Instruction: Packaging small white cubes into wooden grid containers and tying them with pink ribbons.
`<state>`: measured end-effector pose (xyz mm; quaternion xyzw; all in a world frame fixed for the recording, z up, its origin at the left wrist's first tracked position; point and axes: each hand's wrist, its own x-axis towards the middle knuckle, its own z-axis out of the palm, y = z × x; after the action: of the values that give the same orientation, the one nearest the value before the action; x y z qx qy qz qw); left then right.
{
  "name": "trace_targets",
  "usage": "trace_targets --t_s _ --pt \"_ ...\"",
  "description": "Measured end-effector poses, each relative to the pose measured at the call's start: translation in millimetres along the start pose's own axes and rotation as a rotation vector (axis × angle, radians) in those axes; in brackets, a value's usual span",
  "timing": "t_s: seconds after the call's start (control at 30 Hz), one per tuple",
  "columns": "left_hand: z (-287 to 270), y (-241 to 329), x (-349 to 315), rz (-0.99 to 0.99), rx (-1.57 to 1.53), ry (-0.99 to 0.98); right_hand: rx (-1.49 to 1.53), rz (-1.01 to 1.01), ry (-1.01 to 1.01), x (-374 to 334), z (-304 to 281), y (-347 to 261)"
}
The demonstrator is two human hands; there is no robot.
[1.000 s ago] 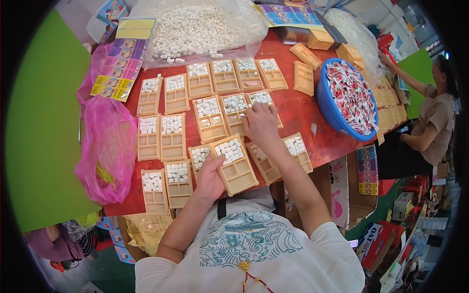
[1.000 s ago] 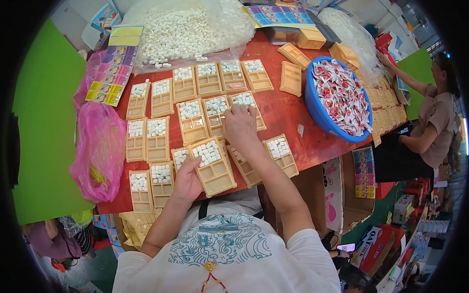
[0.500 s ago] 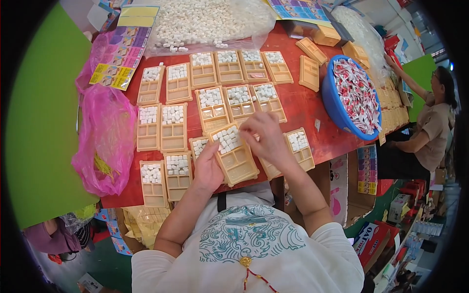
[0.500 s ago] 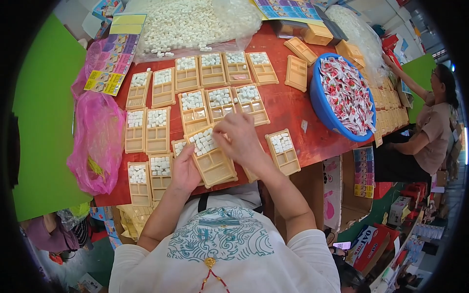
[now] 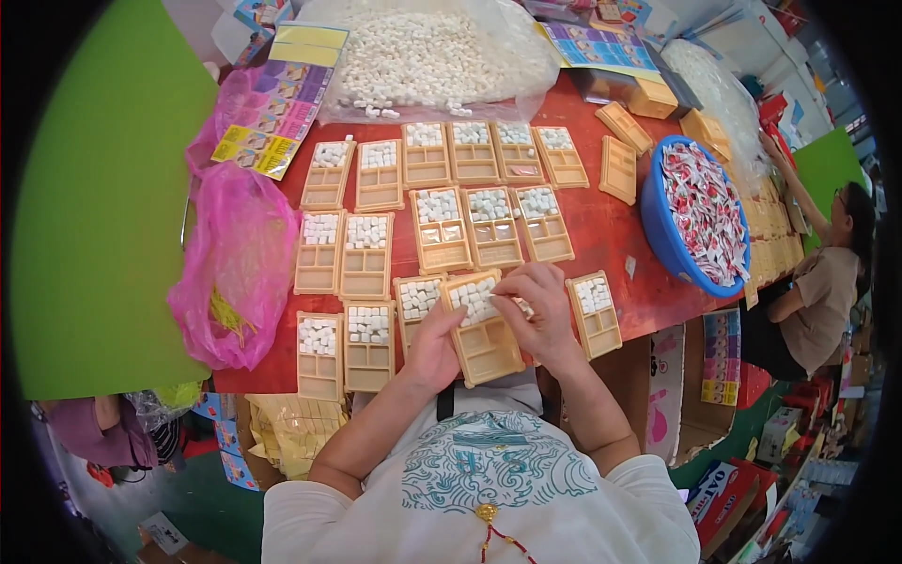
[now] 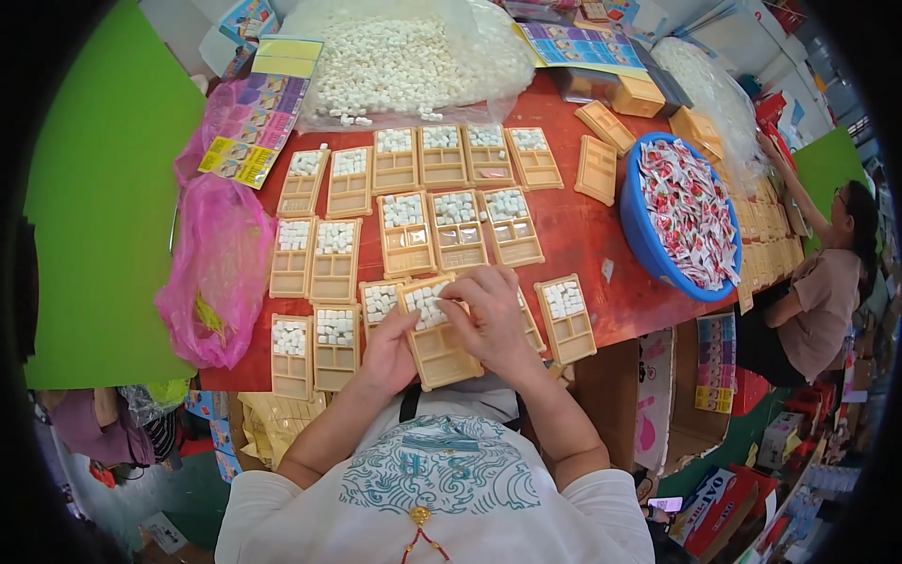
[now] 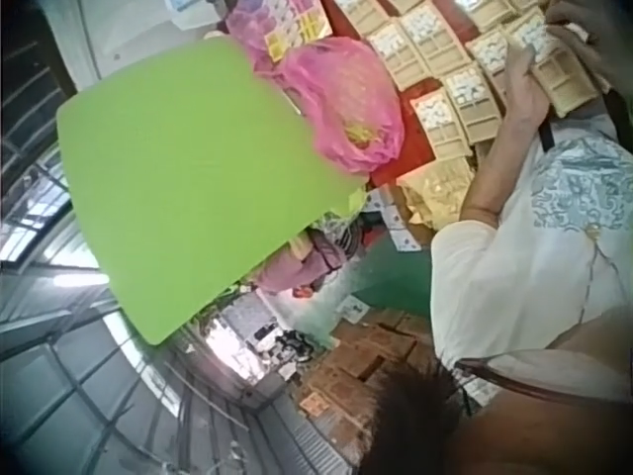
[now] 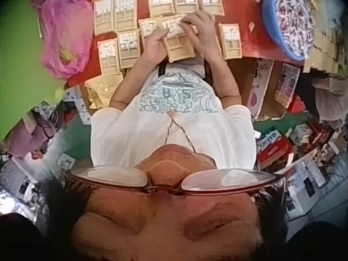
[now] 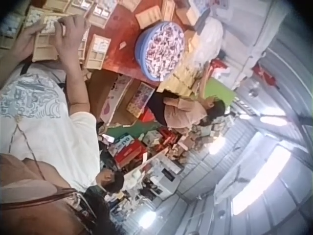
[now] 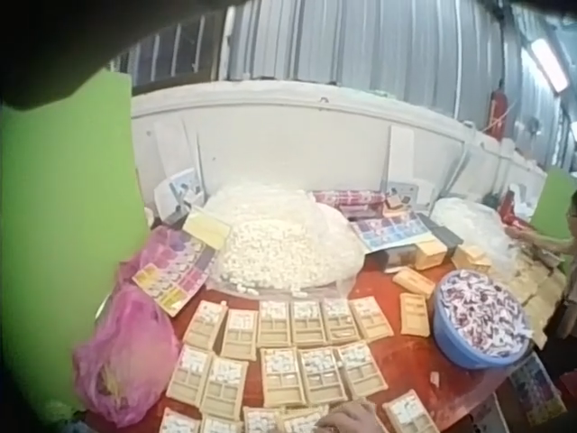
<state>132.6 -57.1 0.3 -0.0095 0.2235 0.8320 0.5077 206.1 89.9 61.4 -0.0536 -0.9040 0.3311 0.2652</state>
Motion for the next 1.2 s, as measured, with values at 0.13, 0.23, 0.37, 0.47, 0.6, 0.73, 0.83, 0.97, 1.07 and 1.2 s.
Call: trace_targets --t_s 0.13,0.23,0.37,0.47,0.6,0.73,0.83,0.97,1.07,1.2 --pt "-1 1 -16 -0.059 -0.001 -0.002 -0.009 0.086 0.145 -9 -17 15" --pt "-3 10 -35 -0.074 -0.012 0.042 0.019 0.221 0.257 -28 -35 40" --pt "-11 37 -52 0.019 -0.017 0.104 -0.088 0.294 0.290 -61 -46 59" --pt "-21 62 -57 0.111 -0.023 0.165 -0.117 0.299 0.256 -73 -34 55" --pt "-33 80 -60 0.269 -0.025 0.260 -0.192 0.251 0.210 -66 -13 43" --pt "-33 78 -65 0.265 -0.078 0.238 -0.312 0.220 0.204 -61 -8 58" --pt "-37 68 -64 0.268 -0.061 0.254 -0.345 0.211 0.188 -54 -7 57" --pt "-45 60 -62 0.235 -0.060 0.274 -0.337 0.117 0.120 -40 9 46" --pt "-40 57 -62 0.215 -0.079 0.232 -0.323 0.075 0.072 -29 28 39" --pt "-35 55 -64 0.229 -0.040 0.221 -0.400 0.057 0.030 -27 50 50"
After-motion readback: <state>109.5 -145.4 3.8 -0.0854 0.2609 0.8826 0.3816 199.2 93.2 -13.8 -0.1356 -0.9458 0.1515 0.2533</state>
